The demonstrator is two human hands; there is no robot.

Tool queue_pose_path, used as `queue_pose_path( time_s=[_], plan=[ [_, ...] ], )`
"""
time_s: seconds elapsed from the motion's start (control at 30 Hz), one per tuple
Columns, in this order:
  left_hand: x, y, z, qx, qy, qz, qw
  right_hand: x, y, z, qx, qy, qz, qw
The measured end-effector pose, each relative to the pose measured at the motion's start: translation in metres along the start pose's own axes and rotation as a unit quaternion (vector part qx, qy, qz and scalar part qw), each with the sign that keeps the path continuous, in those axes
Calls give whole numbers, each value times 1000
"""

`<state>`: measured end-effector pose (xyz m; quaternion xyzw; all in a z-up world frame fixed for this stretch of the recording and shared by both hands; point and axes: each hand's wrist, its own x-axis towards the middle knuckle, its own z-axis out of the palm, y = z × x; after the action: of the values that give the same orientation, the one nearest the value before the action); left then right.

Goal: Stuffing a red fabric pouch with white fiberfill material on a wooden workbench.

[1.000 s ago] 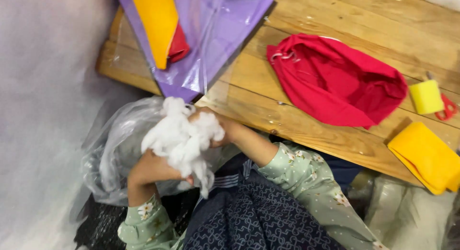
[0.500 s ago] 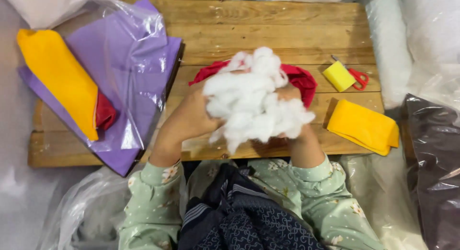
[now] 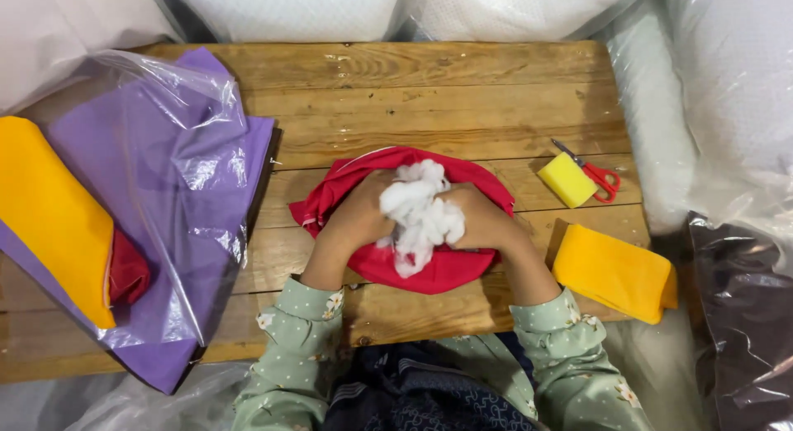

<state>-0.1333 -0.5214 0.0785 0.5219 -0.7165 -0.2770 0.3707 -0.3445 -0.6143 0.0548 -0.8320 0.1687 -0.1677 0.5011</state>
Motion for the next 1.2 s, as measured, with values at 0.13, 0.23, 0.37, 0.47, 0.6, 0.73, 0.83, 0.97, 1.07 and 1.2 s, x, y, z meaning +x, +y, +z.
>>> queue_pose_path(
  time_s=[0.13, 0.23, 0.37, 0.47, 0.6, 0.73, 0.83, 0.97, 1.07, 1.2],
  plan=[
    [-10, -26, 5, 108, 7, -19, 994, -2, -7, -8, -123, -3, 33, 992],
    [-12, -10, -8, 212, -7, -108, 971, -13, -10, -17, -311, 24, 39, 949],
    [-19, 8, -38, 213, -45, -198, 956, -25, 3, -23, -453, 101, 7, 886],
    [-18, 32, -57, 75, -29, -117, 990, -26, -9, -33, -372, 94, -8, 923],
    [-9, 57, -60, -34, 94, 13, 995, -20, -51, -46, -174, 91, -31, 980],
    [-5, 31, -23, 16, 144, 43, 989, -11, -52, -40, -99, 71, -89, 989],
    [-6, 7, 6, 29, 83, 46, 995, 3, -43, -17, -70, 113, -109, 985],
    [-6, -4, 14, 215, 7, -24, 976, -5, -3, -2, -215, 111, 5, 970],
    [-9, -10, 1, 213, 1, -70, 975, -2, -7, -11, -233, 146, 20, 961],
    [-24, -26, -21, 134, -13, -185, 973, -9, -2, -27, -316, 216, -81, 920]
  ],
)
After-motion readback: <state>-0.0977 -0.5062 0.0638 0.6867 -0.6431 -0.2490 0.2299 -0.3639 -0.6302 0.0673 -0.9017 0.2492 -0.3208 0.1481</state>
